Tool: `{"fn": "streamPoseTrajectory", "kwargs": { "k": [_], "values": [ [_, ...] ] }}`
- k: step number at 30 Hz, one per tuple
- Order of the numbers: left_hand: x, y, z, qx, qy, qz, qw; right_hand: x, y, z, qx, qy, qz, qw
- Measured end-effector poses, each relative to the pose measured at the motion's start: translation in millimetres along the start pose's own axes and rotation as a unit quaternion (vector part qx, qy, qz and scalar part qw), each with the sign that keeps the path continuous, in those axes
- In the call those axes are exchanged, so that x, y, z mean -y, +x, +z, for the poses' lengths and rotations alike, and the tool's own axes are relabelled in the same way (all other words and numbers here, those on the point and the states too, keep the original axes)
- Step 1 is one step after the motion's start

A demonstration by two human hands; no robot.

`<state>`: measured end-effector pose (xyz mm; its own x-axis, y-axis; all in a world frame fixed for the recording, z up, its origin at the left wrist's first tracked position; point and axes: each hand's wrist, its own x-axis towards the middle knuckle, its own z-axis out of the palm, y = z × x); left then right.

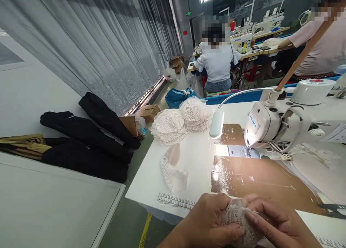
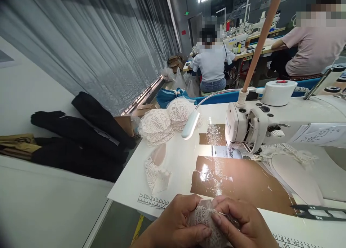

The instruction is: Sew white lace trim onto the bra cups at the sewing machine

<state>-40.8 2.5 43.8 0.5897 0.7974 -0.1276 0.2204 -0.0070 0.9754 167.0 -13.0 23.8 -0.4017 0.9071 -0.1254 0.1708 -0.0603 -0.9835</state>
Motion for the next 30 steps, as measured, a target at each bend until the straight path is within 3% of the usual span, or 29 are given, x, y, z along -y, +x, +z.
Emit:
{"fn": "streamPoseTrajectory", "kwargs": {
  "k": [4, 8, 13, 17, 21, 23, 30],
  "values": [
    [0.6, -0.9, 1.1, -0.010, 0.006, 0.027, 1.000, 5.3, 2.6, 8.5, -0.067, 0.033, 0.014, 0.997],
    [-2.6, -1.0, 0.0, -0.071, 0.076, 0.057, 0.993, 5.1, 3.6, 14.9, -0.090, 0.058, 0.028, 0.994],
    [-1.4, 3.1, 4.1, -0.095, 0.126, 0.067, 0.985, -3.5, 4.2, 11.0, -0.064, 0.022, 0.026, 0.997],
    [2.8, 7.8, 6.6, -0.078, 0.071, 0.059, 0.993, -16.2, 3.8, -2.7, -0.023, -0.024, 0.024, 0.999],
    [7.6, 10.0, 8.4, -0.092, 0.008, 0.031, 0.995, -24.4, 4.6, -17.8, -0.042, 0.029, 0.040, 0.998],
    [9.2, 11.2, 10.5, -0.087, -0.003, 0.019, 0.996, -23.2, 6.1, -20.4, -0.037, 0.052, 0.037, 0.997],
    [8.9, 16.1, 13.1, -0.042, -0.017, 0.016, 0.999, -7.3, 7.9, -15.4, 0.003, -0.036, 0.043, 0.998]
  ]
}}
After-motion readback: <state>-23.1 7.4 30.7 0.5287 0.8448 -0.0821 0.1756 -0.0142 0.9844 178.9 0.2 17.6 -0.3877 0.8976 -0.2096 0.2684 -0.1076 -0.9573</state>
